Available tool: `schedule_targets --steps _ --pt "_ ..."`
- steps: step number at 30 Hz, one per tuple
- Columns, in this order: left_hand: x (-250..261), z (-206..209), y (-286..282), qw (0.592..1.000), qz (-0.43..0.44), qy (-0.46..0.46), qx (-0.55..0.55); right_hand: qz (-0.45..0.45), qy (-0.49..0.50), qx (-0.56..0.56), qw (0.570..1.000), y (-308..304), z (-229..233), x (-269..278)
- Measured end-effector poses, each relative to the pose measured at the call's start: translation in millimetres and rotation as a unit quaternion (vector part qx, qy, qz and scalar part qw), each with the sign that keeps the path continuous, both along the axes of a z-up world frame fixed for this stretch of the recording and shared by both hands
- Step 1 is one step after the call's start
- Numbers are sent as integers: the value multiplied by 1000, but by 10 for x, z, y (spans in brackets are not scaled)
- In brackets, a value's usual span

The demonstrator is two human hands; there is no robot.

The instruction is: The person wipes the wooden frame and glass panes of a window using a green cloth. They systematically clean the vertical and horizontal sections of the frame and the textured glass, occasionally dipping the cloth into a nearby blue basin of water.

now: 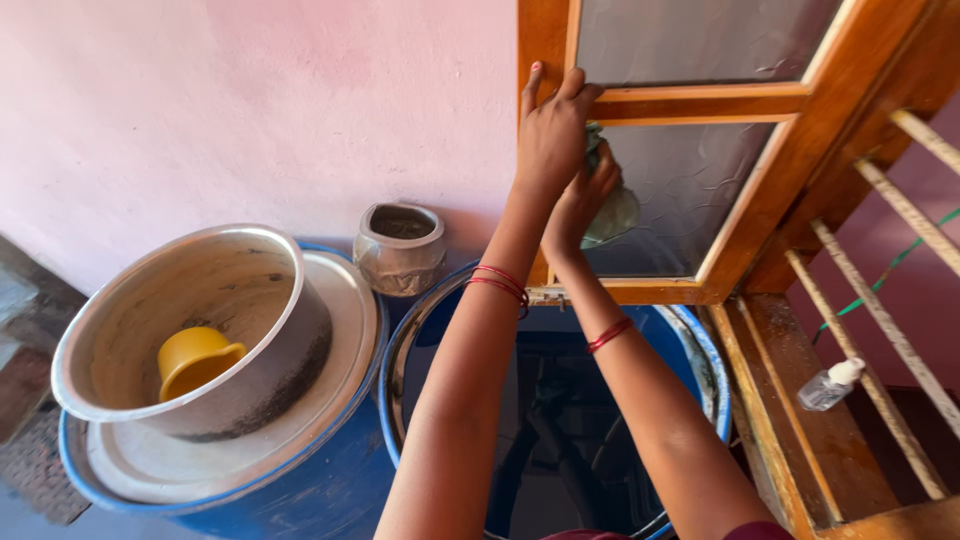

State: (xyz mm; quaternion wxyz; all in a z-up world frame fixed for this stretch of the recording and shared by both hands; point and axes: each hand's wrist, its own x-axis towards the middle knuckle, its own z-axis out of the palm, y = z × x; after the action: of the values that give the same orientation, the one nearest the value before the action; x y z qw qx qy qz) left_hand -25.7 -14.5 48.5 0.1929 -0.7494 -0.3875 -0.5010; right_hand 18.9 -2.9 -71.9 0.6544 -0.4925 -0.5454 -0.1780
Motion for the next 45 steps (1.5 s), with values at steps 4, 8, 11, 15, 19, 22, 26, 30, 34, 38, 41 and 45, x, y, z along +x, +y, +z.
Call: schedule_targets --steps 4,8,11,15,19,22,26,30,34,38,41,45 --pt "30 -37 35 1000 -3 -8 23 -6 -96 30 995 20 -335 140" --pt "37 -68 87 998 -20 -27 50 -29 -205 -6 978 19 -968 364" --pt "41 -45 102 999 -14 -21 33 -20 -293 -51 954 -38 -1480 594" --pt "51 -33 68 1000 0 -15 13 -3 -373 -117 920 -152 -1969 766" --pt "49 -31 52 1000 8 -12 23 55 -351 -162 921 -197 -2063 829" --pt "50 -44 52 1000 8 -13 17 102 -270 -171 942 -171 -1796 817" --pt "52 -85 58 1000 23 -2 3 113 -149 -32 982 -162 -1028 688" --pt "32 -188 56 998 24 0 53 121 -68 -14 990 -81 -116 576" --pt "34 -281 36 999 44 20 -1 122 -90 54 987 -140 155 424" --pt "80 -375 66 994 93 47 30 47 -195 39 979 -118 -331 478" --pt "155 -439 133 989 134 54 29 32 -261 -24 965 -91 -906 622" --pt "200 -467 205 983 167 46 60 29 -335 -66 940 -128 -1537 751"
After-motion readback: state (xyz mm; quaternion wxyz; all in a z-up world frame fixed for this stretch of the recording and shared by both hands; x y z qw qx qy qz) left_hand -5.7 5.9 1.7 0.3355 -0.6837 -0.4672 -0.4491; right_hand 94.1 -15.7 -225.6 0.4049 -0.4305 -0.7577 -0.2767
